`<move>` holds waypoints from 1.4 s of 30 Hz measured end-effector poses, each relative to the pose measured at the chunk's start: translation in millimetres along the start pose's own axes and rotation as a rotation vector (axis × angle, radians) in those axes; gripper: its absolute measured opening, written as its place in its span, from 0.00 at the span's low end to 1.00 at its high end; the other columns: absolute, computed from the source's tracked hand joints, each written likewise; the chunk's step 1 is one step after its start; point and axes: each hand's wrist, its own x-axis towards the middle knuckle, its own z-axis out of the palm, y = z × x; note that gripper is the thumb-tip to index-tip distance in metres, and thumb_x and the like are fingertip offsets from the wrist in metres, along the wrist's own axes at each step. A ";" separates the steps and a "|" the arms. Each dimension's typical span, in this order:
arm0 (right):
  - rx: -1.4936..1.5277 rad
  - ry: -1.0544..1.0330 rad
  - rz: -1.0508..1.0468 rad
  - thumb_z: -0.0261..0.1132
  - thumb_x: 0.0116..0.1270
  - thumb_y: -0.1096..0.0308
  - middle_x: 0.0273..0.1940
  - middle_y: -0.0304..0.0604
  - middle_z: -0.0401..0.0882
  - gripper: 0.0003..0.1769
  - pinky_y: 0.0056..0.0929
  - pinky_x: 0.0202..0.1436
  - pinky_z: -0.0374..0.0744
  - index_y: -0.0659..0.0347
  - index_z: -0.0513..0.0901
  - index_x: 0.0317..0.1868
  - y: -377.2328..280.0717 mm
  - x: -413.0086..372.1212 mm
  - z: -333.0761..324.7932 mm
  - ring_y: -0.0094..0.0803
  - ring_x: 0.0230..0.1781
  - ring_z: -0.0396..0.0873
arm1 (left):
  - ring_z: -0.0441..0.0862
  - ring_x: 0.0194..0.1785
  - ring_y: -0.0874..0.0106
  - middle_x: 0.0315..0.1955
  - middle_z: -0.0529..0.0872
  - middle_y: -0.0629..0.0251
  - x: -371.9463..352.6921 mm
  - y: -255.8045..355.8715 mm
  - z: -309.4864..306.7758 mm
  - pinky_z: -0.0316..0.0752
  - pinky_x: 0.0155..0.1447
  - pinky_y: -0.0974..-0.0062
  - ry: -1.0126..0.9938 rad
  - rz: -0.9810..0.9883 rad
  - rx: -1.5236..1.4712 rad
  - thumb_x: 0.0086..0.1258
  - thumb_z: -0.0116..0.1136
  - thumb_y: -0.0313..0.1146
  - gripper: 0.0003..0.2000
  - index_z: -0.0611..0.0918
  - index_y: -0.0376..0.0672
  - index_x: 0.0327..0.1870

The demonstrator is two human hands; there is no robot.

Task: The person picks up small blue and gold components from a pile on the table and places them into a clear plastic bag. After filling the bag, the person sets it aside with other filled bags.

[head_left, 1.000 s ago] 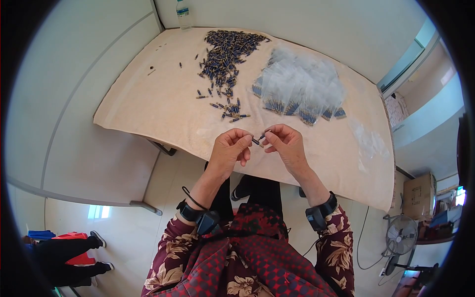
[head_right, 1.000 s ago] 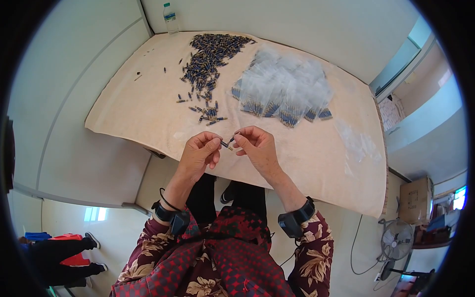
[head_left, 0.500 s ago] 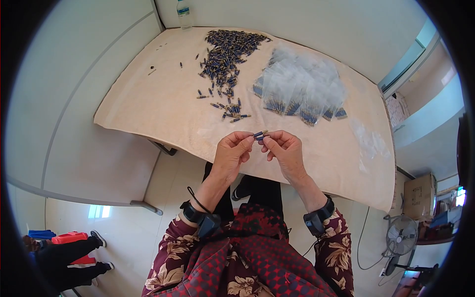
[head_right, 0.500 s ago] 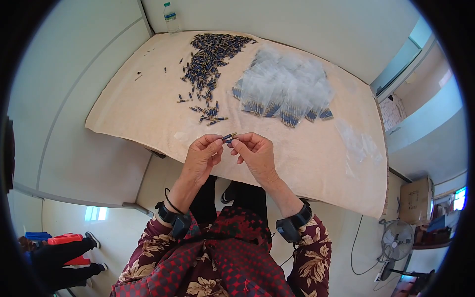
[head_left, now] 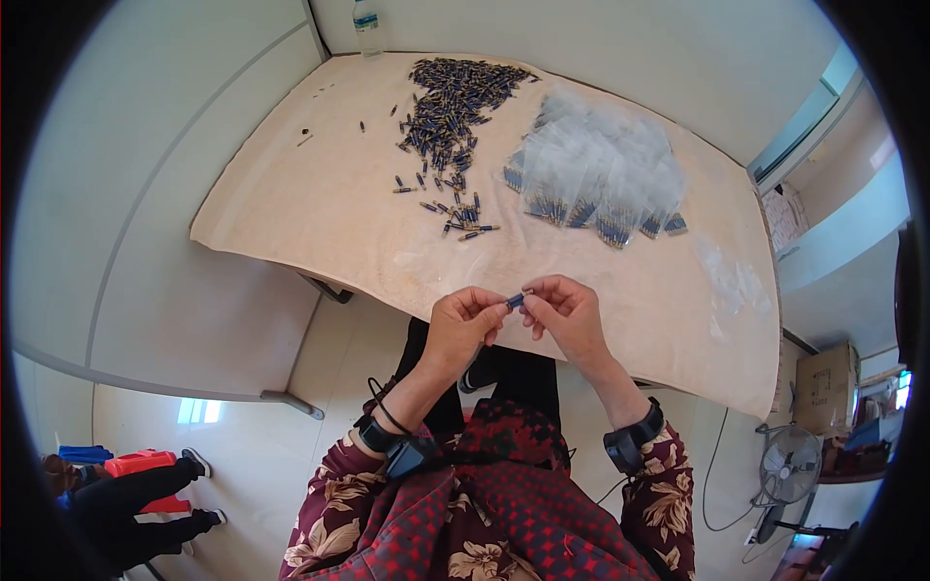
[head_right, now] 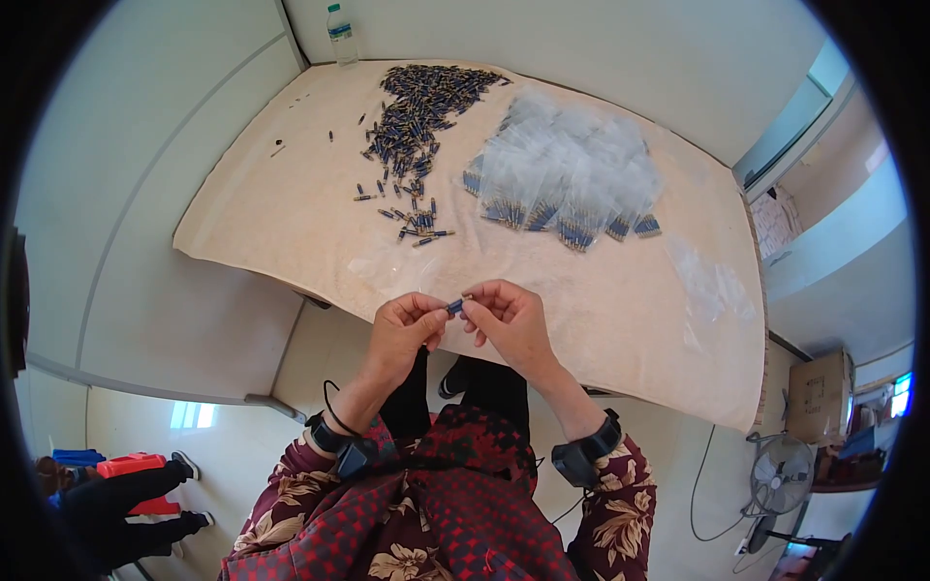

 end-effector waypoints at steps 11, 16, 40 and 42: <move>-0.092 -0.163 0.154 0.66 0.65 0.75 0.30 0.41 0.84 0.05 0.16 0.27 0.80 0.69 0.83 0.38 3.8 -27.8 -4.0 0.22 0.28 0.82 | 0.74 0.25 0.83 0.25 0.81 0.70 -41.1 5.6 -15.8 0.69 0.28 0.86 -0.085 -0.115 0.193 0.66 0.61 0.24 0.03 0.80 0.35 0.38; -0.078 -0.020 0.095 0.66 0.65 0.76 0.29 0.43 0.84 0.04 0.17 0.27 0.81 0.69 0.83 0.37 6.8 -19.7 -1.7 0.23 0.27 0.82 | 0.76 0.27 0.78 0.25 0.80 0.69 -15.2 18.1 -19.6 0.70 0.30 0.80 0.175 0.225 0.639 0.63 0.65 0.26 0.08 0.79 0.36 0.38; -0.290 0.195 -0.113 0.68 0.62 0.74 0.28 0.41 0.84 0.05 0.18 0.27 0.76 0.68 0.84 0.33 36.8 20.5 31.6 0.20 0.24 0.80 | 0.82 0.22 0.75 0.21 0.83 0.60 28.6 22.8 -20.2 0.76 0.24 0.78 0.175 0.123 0.991 0.61 0.57 0.24 0.04 0.78 0.33 0.29; -0.336 0.203 -0.149 0.68 0.61 0.74 0.28 0.41 0.84 0.04 0.18 0.27 0.76 0.68 0.84 0.33 36.3 18.2 33.3 0.20 0.24 0.80 | 0.82 0.23 0.76 0.20 0.82 0.63 25.0 29.2 -13.7 0.76 0.22 0.80 0.136 0.026 0.787 0.61 0.57 0.23 0.03 0.77 0.33 0.29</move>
